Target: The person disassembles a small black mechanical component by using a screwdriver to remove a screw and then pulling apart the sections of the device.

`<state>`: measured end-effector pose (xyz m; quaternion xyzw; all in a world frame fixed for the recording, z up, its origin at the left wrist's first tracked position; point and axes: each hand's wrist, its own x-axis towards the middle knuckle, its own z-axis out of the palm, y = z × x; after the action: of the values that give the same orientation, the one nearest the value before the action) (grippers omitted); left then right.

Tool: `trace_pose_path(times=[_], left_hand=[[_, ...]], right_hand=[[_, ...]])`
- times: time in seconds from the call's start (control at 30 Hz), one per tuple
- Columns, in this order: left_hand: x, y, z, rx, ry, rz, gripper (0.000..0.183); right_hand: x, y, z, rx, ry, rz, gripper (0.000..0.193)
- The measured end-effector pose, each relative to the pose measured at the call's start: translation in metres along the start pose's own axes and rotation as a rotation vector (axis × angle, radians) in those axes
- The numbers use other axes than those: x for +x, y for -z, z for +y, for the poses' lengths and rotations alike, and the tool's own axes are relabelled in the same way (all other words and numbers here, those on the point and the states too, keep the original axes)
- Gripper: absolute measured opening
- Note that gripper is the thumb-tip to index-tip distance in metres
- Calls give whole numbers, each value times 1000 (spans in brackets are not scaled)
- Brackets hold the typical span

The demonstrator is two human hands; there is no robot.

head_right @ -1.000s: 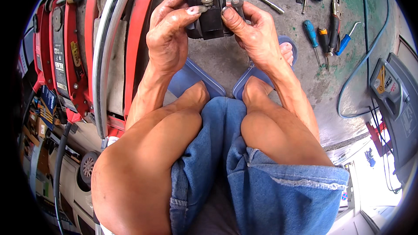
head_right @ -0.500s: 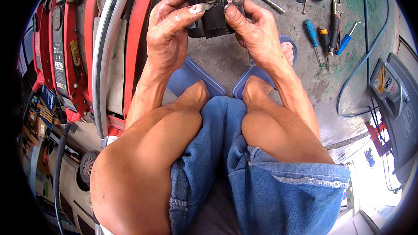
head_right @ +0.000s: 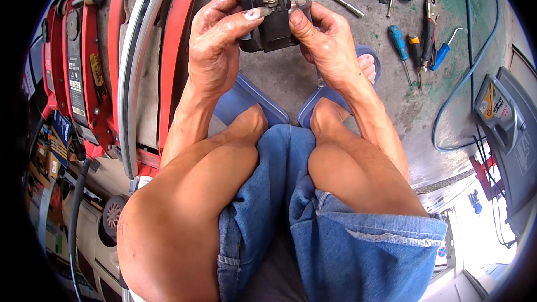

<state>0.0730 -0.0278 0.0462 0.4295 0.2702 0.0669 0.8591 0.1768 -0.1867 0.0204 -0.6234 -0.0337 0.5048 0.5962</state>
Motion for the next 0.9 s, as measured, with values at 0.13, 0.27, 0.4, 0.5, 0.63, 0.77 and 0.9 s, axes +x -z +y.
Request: trace_pose_path(times=[0.13, 0.27, 0.4, 0.5, 0.63, 0.77, 0.9], left_hand=[[0, -2, 1, 8, 3, 6, 37], [-1, -2, 2, 23, -8, 6, 38], [-1, -2, 2, 33, -13, 17, 39], [-1, -2, 2, 36, -13, 23, 40], [0, -2, 2, 39, -25, 25, 41], [-1, -1, 1, 31, -22, 30, 41], [0, -1, 1, 34, -27, 27, 40]], right_hand=[[-1, 0, -1, 14, -6, 1, 55], [-1, 2, 0, 9, -1, -9, 55], [-1, 0, -1, 2, 1, 7, 54], [0, 0, -1, 1, -11, 9, 53], [0, -2, 0, 4, 2, 14, 53], [0, -3, 0, 9, -6, 18, 53], [0, -3, -2, 5, -9, 20, 50]])
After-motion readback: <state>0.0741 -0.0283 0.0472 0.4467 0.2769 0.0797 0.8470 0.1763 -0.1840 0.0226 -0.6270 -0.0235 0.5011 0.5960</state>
